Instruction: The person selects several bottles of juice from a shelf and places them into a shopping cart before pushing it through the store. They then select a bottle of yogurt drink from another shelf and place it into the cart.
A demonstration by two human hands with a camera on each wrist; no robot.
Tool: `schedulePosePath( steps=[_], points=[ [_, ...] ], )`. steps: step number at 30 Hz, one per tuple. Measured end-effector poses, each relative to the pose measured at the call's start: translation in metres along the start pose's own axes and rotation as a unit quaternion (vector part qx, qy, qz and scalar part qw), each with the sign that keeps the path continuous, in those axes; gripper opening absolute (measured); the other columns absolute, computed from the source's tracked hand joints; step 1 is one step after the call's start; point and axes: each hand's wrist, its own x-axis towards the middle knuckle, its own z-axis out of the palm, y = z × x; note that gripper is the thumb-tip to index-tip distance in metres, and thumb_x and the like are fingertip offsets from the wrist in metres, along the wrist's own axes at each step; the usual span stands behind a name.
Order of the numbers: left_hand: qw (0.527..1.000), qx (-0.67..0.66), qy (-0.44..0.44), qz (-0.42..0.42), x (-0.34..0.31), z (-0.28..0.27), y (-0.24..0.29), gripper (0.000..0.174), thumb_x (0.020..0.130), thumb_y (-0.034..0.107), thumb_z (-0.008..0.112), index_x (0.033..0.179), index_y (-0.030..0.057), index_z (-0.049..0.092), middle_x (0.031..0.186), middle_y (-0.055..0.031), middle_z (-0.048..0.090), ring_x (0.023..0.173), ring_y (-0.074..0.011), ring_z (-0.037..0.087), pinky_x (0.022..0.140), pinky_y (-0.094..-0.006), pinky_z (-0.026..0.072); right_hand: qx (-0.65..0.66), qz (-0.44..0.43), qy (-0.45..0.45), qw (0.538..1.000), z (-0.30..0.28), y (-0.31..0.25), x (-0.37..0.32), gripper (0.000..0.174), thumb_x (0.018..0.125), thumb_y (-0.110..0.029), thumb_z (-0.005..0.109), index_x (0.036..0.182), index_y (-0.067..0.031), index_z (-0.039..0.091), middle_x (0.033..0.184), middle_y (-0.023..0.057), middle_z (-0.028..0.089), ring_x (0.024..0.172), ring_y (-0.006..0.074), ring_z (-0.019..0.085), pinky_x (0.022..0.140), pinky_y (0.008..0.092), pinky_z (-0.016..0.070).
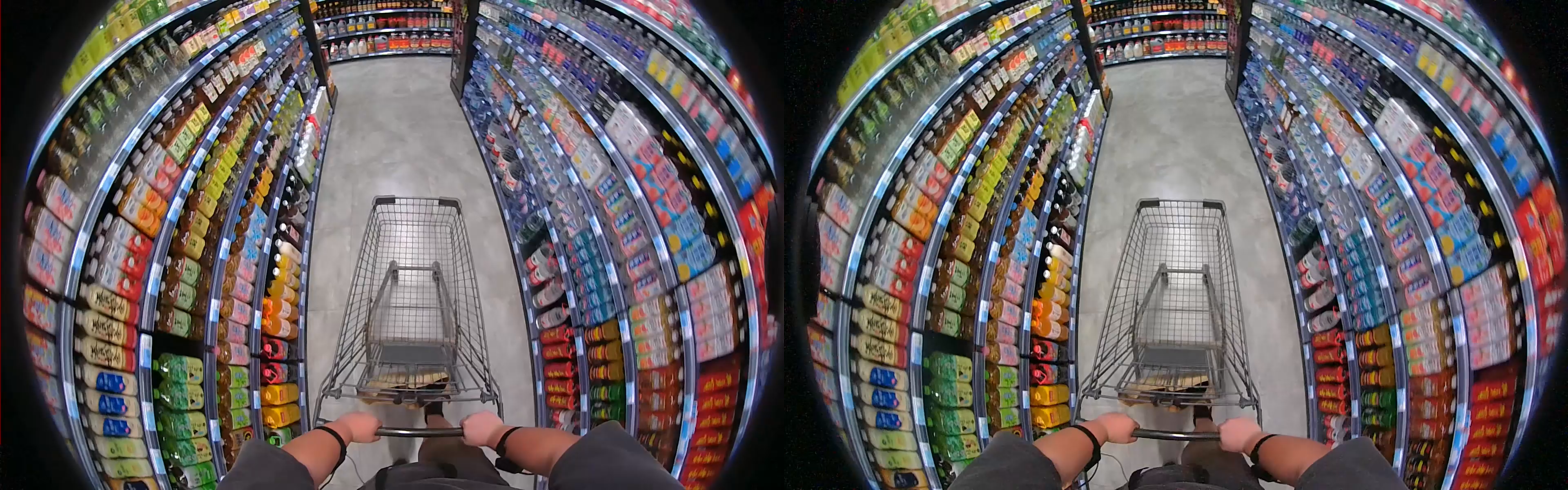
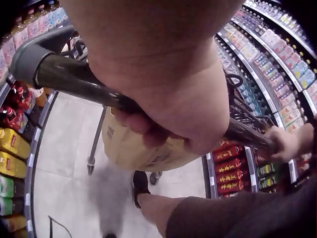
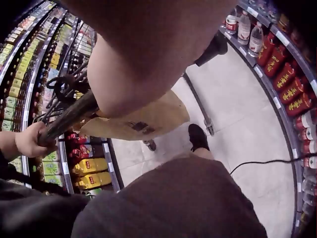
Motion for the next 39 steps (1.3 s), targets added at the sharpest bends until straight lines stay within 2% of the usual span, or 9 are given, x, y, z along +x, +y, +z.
schedulePosePath(
  steps=[7,9,16,26,29,35,36,39],
  points=[
    [0.999,-0.02,-0.003,-0.038,0.036,-0.122,-0.052,0.03,0.084,0.033,0.064,0.098,0.0074,0.07,0.093,-0.0187,0.072,0.092,-0.039,0.069,0.082,-0.0505,0.0549,0.003,0.001,-0.046,0.999,-0.137,0.052,0.074,0.03,0.083,-0.03,0.056,0.097,-0.0102,0.074,0.096,0.0163,0.073,0.091,0.0368,0.07,0.081,0.0482,0.0566],
    [0.998,-0.014,0.034,-0.043,0.041,-0.167,-0.065,0.028,0.083,0.032,0.065,0.097,0.008,0.07,0.092,-0.0182,0.072,0.091,-0.0388,0.069,0.082,-0.0502,0.0551,0.004,0.003,-0.053,0.999,-0.169,0.063,0.097,0.03,0.082,-0.03,0.057,0.097,-0.0102,0.074,0.096,0.0164,0.073,0.091,0.0366,0.07,0.081,0.0485,0.0566],
    [0.998,-0.005,0.038,-0.041,0.083,-0.304,-0.131,0.024,0.083,0.029,0.063,0.095,0.0091,0.07,0.091,-0.0168,0.072,0.088,-0.038,0.07,0.08,-0.0497,0.0559,-0.008,0.004,-0.016,1.0,-0.287,0.12,0.179,0.028,0.081,-0.029,0.058,0.093,-0.0089,0.073,0.091,0.0165,0.073,0.088,0.0372,0.07,0.079,0.0493,0.0565],
    [0.999,0.009,0.044,-0.015,0.158,-0.502,-0.227,0.025,0.085,0.029,0.065,0.1,0.0096,0.069,0.093,-0.0162,0.072,0.09,-0.0371,0.07,0.08,-0.0494,0.0562,-0.021,0.008,0.007,1.0,-0.455,0.205,0.29,0.028,0.082,-0.028,0.058,0.096,-0.0096,0.073,0.095,0.0152,0.074,0.092,0.0343,0.071,0.081,0.0461,0.0568],
    [0.999,0.02,0.037,-0.018,0.181,-0.555,-0.257,0.026,0.085,0.029,0.066,0.102,0.0095,0.069,0.094,-0.0158,0.073,0.091,-0.0372,0.07,0.08,-0.0495,0.0561,-0.004,0.006,0.043,0.999,-0.5,0.23,0.323,0.028,0.079,-0.032,0.06,0.089,-0.0087,0.073,0.09,0.0146,0.073,0.087,0.0344,0.071,0.079,0.0465,0.0573],
    [0.999,0.036,0.03,-0.018,0.22,-0.684,-0.304,0.028,0.085,0.029,0.066,0.106,0.0103,0.07,0.095,-0.0159,0.073,0.091,-0.0371,0.07,0.081,-0.0493,0.0557,-0.008,0.012,0.014,1.0,-0.606,0.278,0.387,0.028,0.08,-0.029,0.058,0.092,-0.0095,0.073,0.091,0.0142,0.074,0.087,0.0343,0.071,0.078,0.0465,0.0573],
    [0.999,0.034,0.022,-0.019,0.225,-0.709,-0.311,0.029,0.085,0.029,0.065,0.106,0.0101,0.069,0.095,-0.0161,0.073,0.091,-0.0372,0.07,0.081,-0.0493,0.0557,-0.006,0.02,-0.006,1.0,-0.627,0.285,0.398,0.031,0.081,-0.031,0.059,0.097,-0.0081,0.073,0.096,0.0159,0.074,0.093,0.0333,0.071,0.082,0.0444,0.0564],
    [0.999,0.041,0.023,-0.008,0.248,-0.766,-0.35,0.031,0.085,0.031,0.065,0.108,0.01,0.069,0.096,-0.0165,0.073,0.09,-0.0375,0.07,0.081,-0.0498,0.0555,0.006,0.017,-0.017,1.0,-0.694,0.307,0.434,0.032,0.082,-0.031,0.059,0.097,-0.0076,0.074,0.096,0.0166,0.074,0.093,0.0339,0.071,0.082,0.0448,0.0565]
  ],
)
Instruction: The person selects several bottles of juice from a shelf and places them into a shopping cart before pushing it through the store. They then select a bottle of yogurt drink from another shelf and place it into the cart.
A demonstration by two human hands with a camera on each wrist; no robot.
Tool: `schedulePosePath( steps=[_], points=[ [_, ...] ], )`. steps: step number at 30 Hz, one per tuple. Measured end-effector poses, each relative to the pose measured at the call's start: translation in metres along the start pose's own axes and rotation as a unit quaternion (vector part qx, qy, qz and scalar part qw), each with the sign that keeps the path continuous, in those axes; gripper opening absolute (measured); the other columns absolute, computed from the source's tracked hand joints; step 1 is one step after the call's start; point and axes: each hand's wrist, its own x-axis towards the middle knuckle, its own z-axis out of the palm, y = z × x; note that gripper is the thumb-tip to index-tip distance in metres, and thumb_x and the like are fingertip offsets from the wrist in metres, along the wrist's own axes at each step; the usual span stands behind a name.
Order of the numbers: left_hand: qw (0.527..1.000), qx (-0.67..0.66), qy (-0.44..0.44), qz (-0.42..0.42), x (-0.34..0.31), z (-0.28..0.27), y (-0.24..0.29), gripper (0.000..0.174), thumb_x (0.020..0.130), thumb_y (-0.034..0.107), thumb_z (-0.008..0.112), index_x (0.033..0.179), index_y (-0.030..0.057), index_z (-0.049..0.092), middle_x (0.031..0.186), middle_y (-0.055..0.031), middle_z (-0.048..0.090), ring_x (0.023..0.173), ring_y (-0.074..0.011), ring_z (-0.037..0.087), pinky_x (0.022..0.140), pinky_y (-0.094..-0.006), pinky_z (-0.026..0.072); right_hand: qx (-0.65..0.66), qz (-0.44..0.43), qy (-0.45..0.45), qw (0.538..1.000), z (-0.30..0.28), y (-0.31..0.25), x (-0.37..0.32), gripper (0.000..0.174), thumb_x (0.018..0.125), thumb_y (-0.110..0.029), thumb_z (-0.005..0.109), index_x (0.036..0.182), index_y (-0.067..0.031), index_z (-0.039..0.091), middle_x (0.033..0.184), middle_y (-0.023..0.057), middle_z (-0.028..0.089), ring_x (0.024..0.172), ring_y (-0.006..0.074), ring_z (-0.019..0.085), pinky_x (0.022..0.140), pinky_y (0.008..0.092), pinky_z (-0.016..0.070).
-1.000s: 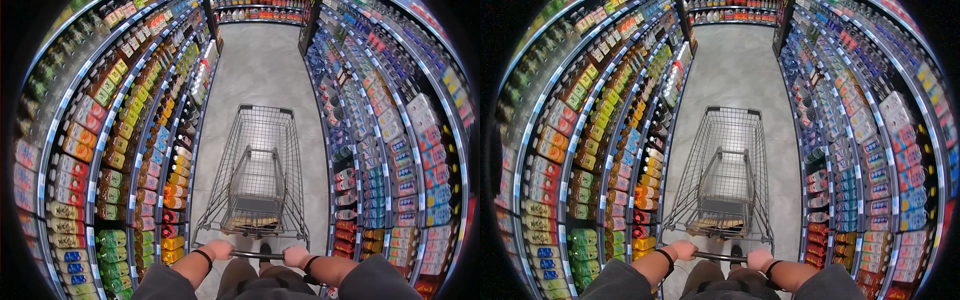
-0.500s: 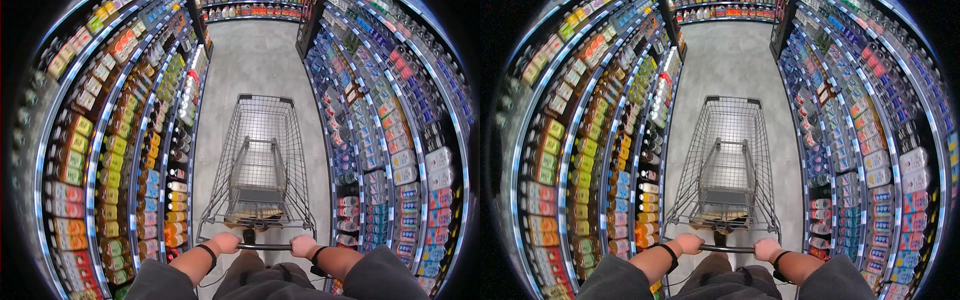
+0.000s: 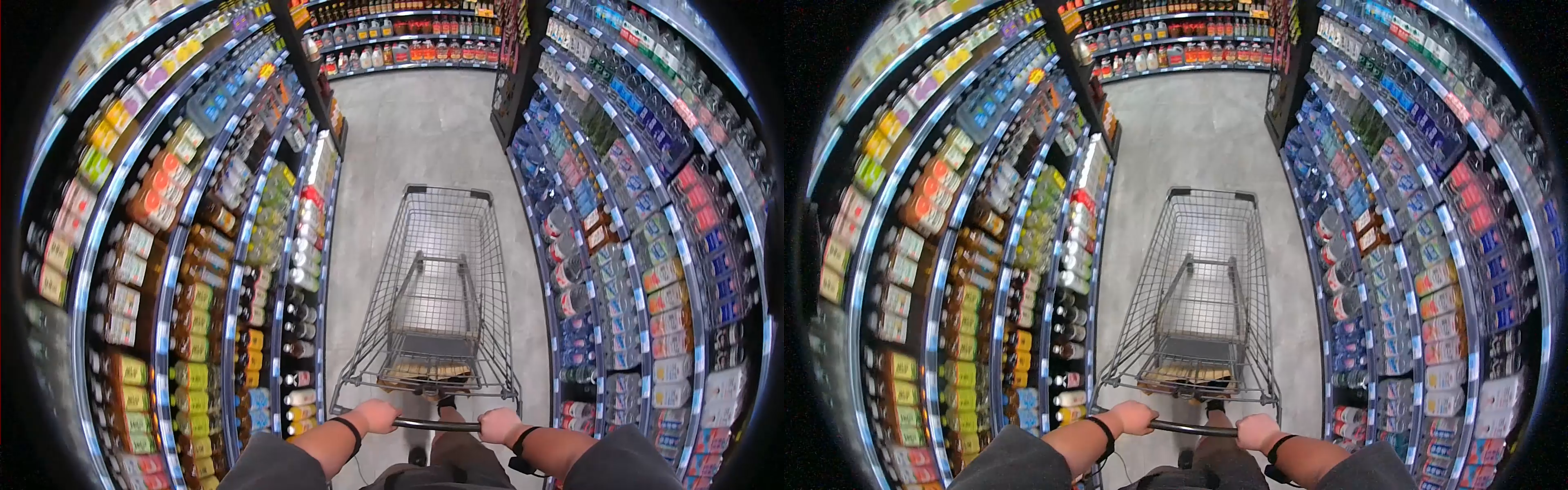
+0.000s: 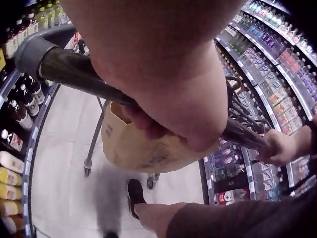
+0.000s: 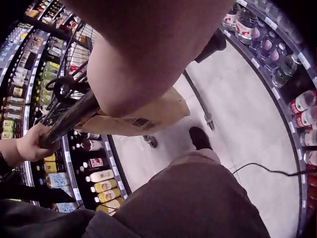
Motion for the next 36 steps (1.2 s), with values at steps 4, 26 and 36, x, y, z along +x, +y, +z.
schedulePosePath(
  steps=[4,26,36],
  points=[
    [0.999,0.02,0.029,0.021,0.046,-0.063,-0.059,0.031,0.086,0.038,0.063,0.098,0.0097,0.066,0.087,-0.0159,0.071,0.082,-0.0391,0.069,0.074,-0.0514,0.0547,0.006,0.01,0.002,1.0,-0.077,0.038,0.052,0.029,0.083,-0.028,0.059,0.097,-0.0088,0.074,0.096,0.0158,0.074,0.093,0.0342,0.071,0.083,0.0451,0.0566],
    [0.999,0.032,0.006,-0.007,0.217,-0.469,-0.297,0.03,0.087,0.038,0.062,0.098,0.0104,0.066,0.088,-0.0159,0.072,0.085,-0.036,0.07,0.074,-0.0501,0.0553,-0.013,0.003,0.058,0.998,-0.456,0.213,0.317,0.02,0.077,-0.024,0.062,0.085,-0.0084,0.072,0.083,0.0153,0.072,0.082,0.037,0.07,0.074,0.0479,0.056],
    [1.0,0.013,0.015,0.01,0.296,-0.64,-0.406,0.027,0.086,0.036,0.063,0.096,0.0111,0.067,0.087,-0.0158,0.071,0.086,-0.0374,0.069,0.076,-0.0508,0.0548,0.01,0.007,0.043,0.999,-0.634,0.284,0.419,0.024,0.077,-0.027,0.062,0.087,-0.0071,0.072,0.088,0.0161,0.073,0.086,0.0359,0.071,0.076,0.0479,0.0557]
  ],
)
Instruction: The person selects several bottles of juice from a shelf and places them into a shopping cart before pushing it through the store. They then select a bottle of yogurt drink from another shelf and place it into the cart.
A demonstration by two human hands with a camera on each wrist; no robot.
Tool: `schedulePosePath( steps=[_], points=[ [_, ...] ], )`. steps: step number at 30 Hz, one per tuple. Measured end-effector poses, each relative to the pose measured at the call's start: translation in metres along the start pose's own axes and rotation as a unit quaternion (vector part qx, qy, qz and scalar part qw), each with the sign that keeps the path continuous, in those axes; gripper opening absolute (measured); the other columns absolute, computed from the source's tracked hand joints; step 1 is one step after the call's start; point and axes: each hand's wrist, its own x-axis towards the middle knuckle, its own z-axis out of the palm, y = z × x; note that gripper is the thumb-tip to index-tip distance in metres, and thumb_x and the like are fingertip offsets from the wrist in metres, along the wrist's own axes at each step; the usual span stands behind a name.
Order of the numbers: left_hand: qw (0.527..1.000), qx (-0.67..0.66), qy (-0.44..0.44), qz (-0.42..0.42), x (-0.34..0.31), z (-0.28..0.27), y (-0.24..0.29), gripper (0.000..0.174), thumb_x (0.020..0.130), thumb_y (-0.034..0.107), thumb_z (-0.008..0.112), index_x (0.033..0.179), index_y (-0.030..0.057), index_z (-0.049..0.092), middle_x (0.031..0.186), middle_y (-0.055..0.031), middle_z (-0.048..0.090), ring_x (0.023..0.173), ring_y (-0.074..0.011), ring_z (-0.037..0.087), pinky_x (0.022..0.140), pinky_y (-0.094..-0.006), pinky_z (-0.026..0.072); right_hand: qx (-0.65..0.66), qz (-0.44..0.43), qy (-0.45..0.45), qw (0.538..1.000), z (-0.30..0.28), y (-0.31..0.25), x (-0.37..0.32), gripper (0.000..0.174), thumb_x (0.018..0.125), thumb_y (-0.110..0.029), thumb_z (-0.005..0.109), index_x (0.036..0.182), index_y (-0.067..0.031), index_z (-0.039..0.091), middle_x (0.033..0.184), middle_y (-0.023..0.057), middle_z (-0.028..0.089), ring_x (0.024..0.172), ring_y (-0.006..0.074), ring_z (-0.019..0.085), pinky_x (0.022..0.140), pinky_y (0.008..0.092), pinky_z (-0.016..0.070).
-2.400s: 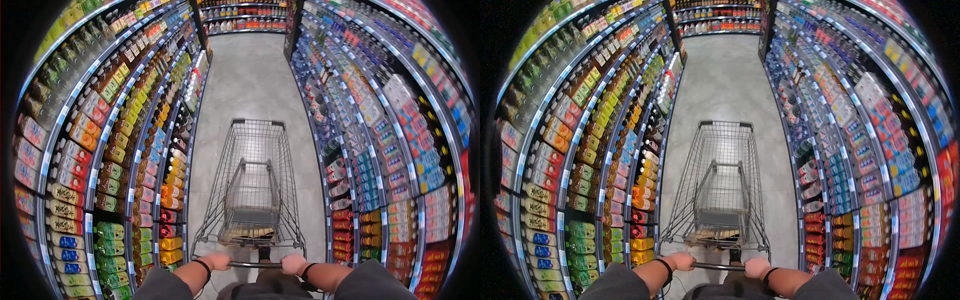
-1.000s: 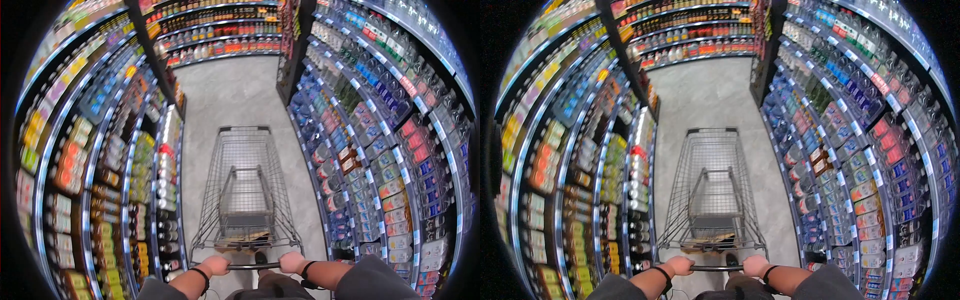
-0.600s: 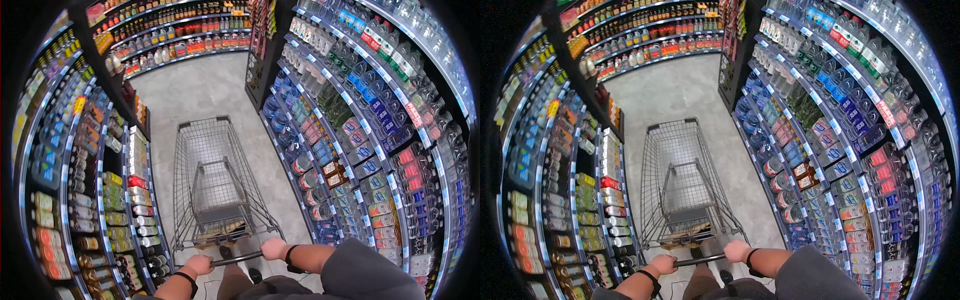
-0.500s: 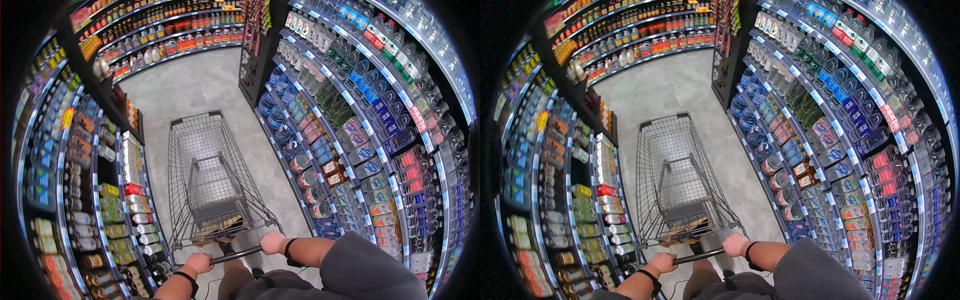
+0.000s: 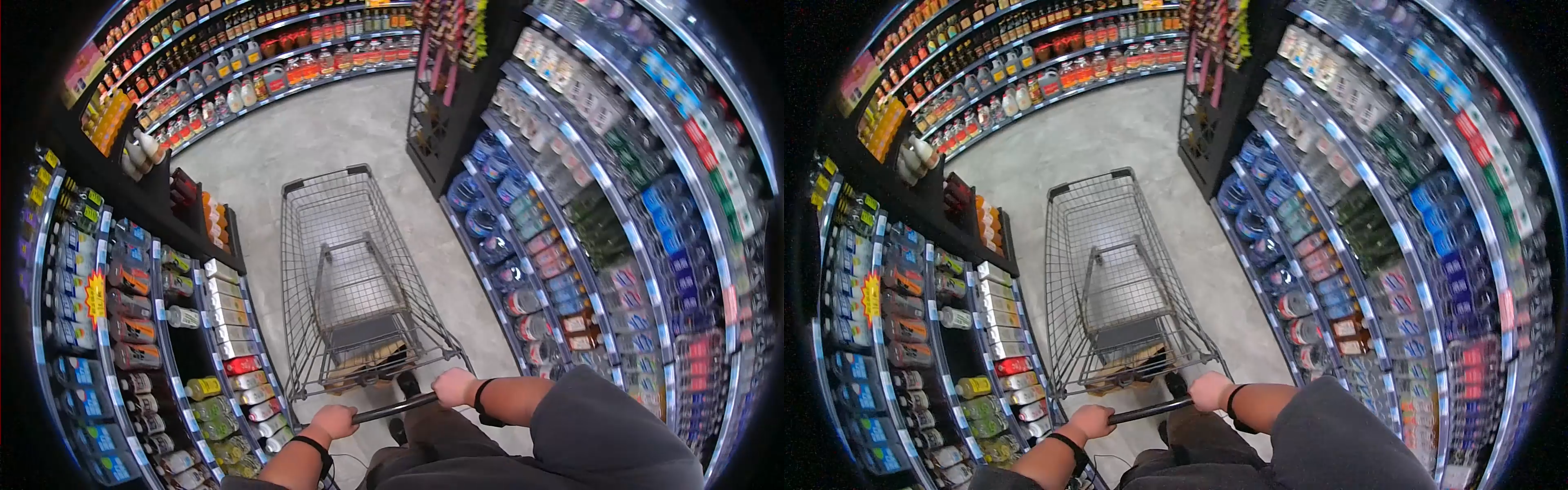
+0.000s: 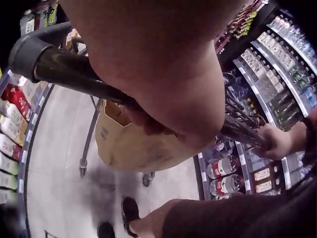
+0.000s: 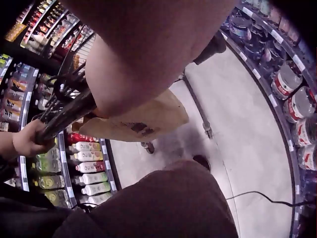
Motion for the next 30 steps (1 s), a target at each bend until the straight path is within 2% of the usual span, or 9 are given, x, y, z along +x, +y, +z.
schedulePosePath(
  steps=[5,8,14,19,22,30],
  points=[
    [0.999,-0.008,-0.037,0.0,0.041,-0.084,-0.05,0.03,0.085,0.037,0.064,0.1,0.0108,0.068,0.088,-0.0163,0.072,0.085,-0.0385,0.069,0.077,-0.0508,0.0554,-0.005,-0.01,-0.034,0.999,-0.08,0.038,0.059,0.026,0.08,-0.027,0.061,0.092,-0.0069,0.073,0.093,0.0168,0.073,0.089,0.0351,0.071,0.08,0.0475,0.0559],
    [1.0,-0.004,-0.012,0.021,0.07,-0.122,-0.083,0.03,0.085,0.037,0.064,0.099,0.0104,0.067,0.088,-0.0165,0.072,0.084,-0.0383,0.069,0.076,-0.0515,0.0552,0.007,-0.015,-0.046,0.999,-0.135,0.062,0.087,0.027,0.082,-0.028,0.06,0.093,-0.0071,0.073,0.095,0.0168,0.073,0.09,0.0351,0.071,0.082,0.0474,0.0559],
    [1.0,0.003,-0.015,-0.01,0.127,-0.234,-0.13,0.032,0.085,0.04,0.064,0.095,0.01,0.067,0.089,-0.0146,0.072,0.085,-0.0375,0.069,0.077,-0.0503,0.055,0.018,-0.009,-0.057,0.998,-0.223,0.121,0.154,0.027,0.082,-0.029,0.06,0.093,-0.0074,0.072,0.094,0.0165,0.073,0.089,0.0357,0.071,0.081,0.0475,0.0561],
    [1.0,0.017,-0.018,-0.003,0.174,-0.332,-0.175,0.031,0.085,0.04,0.064,0.097,0.0109,0.068,0.088,-0.0144,0.072,0.084,-0.0376,0.07,0.076,-0.0501,0.0553,0.01,-0.002,-0.016,1.0,-0.3,0.166,0.21,0.025,0.081,-0.028,0.06,0.091,-0.008,0.072,0.091,0.0158,0.073,0.088,0.0365,0.07,0.08,0.0482,0.0561],
    [0.999,0.016,-0.029,-0.003,0.203,-0.397,-0.198,0.028,0.085,0.034,0.063,0.098,0.0092,0.067,0.089,-0.0166,0.072,0.087,-0.0376,0.07,0.078,-0.0508,0.0553,0.027,0.006,-0.001,1.0,-0.355,0.193,0.236,0.026,0.083,-0.023,0.056,0.093,-0.007,0.074,0.094,0.017,0.074,0.089,0.0352,0.071,0.081,0.0466,0.0564],
    [0.998,0.027,-0.053,0.015,0.289,-0.554,-0.267,0.029,0.084,0.034,0.063,0.098,0.0091,0.07,0.092,-0.0168,0.073,0.087,-0.0382,0.07,0.079,-0.0503,0.0557,0.034,0.023,0.0,0.999,-0.475,0.27,0.322,0.026,0.082,-0.025,0.058,0.094,-0.0076,0.073,0.095,0.0163,0.074,0.091,0.0349,0.071,0.08,0.0471,0.0562]
  ],
)
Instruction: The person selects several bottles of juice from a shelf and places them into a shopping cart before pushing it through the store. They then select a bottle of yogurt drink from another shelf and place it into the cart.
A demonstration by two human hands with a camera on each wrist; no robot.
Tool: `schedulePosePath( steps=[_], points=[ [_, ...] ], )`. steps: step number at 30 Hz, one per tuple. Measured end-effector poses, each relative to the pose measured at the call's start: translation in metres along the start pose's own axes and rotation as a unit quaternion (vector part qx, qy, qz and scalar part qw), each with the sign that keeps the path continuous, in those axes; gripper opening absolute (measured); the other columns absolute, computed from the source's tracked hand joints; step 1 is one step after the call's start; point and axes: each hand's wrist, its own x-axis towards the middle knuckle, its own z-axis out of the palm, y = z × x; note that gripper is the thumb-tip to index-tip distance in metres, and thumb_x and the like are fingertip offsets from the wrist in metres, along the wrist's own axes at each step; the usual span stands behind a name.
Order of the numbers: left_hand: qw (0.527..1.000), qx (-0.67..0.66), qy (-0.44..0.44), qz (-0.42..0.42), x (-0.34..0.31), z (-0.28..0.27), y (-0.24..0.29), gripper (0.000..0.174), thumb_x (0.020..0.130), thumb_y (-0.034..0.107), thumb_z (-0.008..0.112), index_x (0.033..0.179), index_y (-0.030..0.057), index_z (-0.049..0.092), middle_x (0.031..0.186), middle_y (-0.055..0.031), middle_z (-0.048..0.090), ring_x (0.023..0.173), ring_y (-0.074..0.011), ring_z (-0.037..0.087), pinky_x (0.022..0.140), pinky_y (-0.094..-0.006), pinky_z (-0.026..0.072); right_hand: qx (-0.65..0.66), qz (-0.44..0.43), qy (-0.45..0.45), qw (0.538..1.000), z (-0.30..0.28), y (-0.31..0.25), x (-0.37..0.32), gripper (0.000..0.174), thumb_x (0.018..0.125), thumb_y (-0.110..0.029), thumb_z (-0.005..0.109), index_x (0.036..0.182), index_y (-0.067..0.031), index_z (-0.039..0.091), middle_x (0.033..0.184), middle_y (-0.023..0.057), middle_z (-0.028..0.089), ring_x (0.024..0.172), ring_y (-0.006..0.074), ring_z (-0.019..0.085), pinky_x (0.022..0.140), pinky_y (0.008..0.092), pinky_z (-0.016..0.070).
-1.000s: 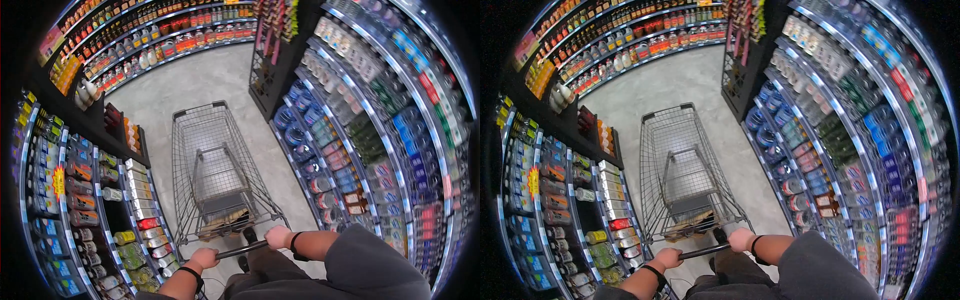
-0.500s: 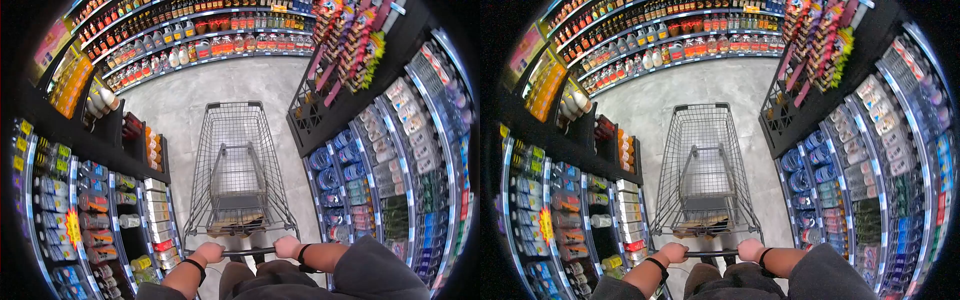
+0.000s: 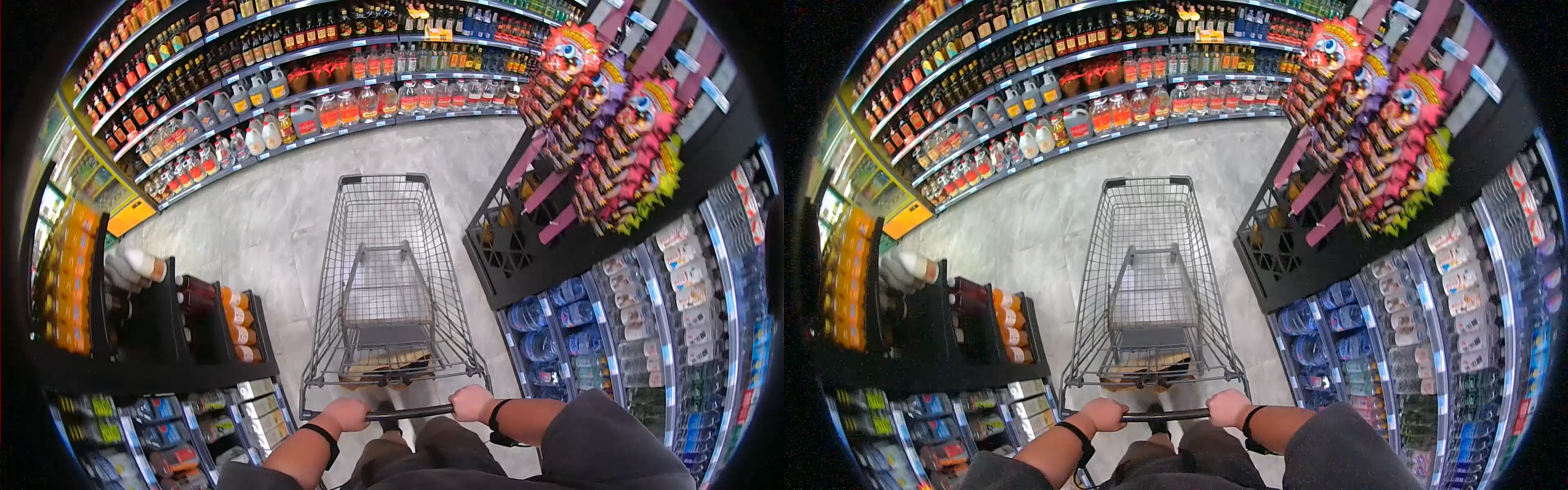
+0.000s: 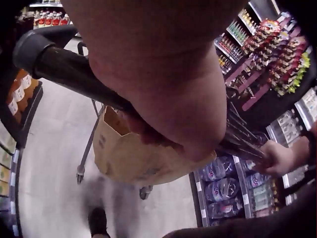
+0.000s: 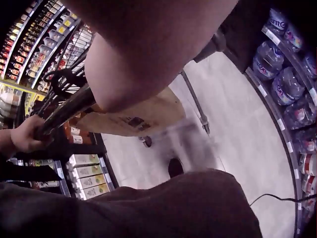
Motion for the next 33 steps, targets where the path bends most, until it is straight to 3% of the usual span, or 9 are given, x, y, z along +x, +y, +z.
schedulePosePath(
  steps=[3,12,17,25,33],
  points=[
    [0.999,0.013,0.031,0.026,0.029,-0.044,-0.04,0.029,0.084,0.034,0.063,0.096,0.0081,0.071,0.093,-0.0167,0.073,0.088,-0.038,0.07,0.08,-0.0501,0.0556,0.014,0.008,0.006,1.0,-0.047,0.022,0.036,0.026,0.081,-0.026,0.06,0.094,-0.0077,0.073,0.095,0.0161,0.074,0.09,0.0349,0.071,0.08,0.0471,0.0562],
    [0.999,0.028,0.004,0.037,0.114,-0.206,-0.121,0.028,0.083,0.033,0.064,0.097,0.0086,0.069,0.091,-0.0166,0.072,0.088,-0.0385,0.069,0.079,-0.051,0.0552,0.052,0.023,0.02,0.998,-0.174,0.098,0.127,0.024,0.08,-0.026,0.059,0.091,-0.0079,0.072,0.091,0.0162,0.072,0.087,0.0361,0.07,0.078,0.0477,0.056],
    [0.998,0.047,0.007,0.041,0.167,-0.286,-0.171,0.03,0.084,0.037,0.065,0.097,0.01,0.067,0.086,-0.0153,0.071,0.084,-0.0389,0.069,0.077,-0.051,0.0545,0.07,0.043,-0.003,0.997,-0.249,0.143,0.178,0.028,0.081,-0.028,0.059,0.095,-0.0073,0.072,0.094,0.0156,0.073,0.092,0.0353,0.07,0.081,0.0477,0.0557],
    [0.997,0.048,-0.007,0.064,0.247,-0.427,-0.217,0.032,0.084,0.035,0.064,0.104,0.0111,0.069,0.09,-0.0168,0.073,0.086,-0.0387,0.07,0.079,-0.0516,0.0557,0.094,0.063,-0.01,0.994,-0.346,0.221,0.244,0.028,0.082,-0.027,0.057,0.096,-0.0075,0.072,0.095,0.0153,0.073,0.092,0.0349,0.07,0.082,0.0472,0.0557],
    [0.984,0.11,-0.089,0.105,0.341,-0.564,-0.262,0.029,0.086,0.036,0.064,0.097,0.0094,0.066,0.089,-0.0154,0.071,0.085,-0.0379,0.069,0.075,-0.0501,0.0551,0.157,0.105,0.0,0.982,-0.428,0.287,0.297,0.026,0.085,-0.023,0.054,0.096,-0.0065,0.072,0.093,0.0171,0.073,0.091,0.0356,0.07,0.08,0.0478,0.0553]
  ],
)
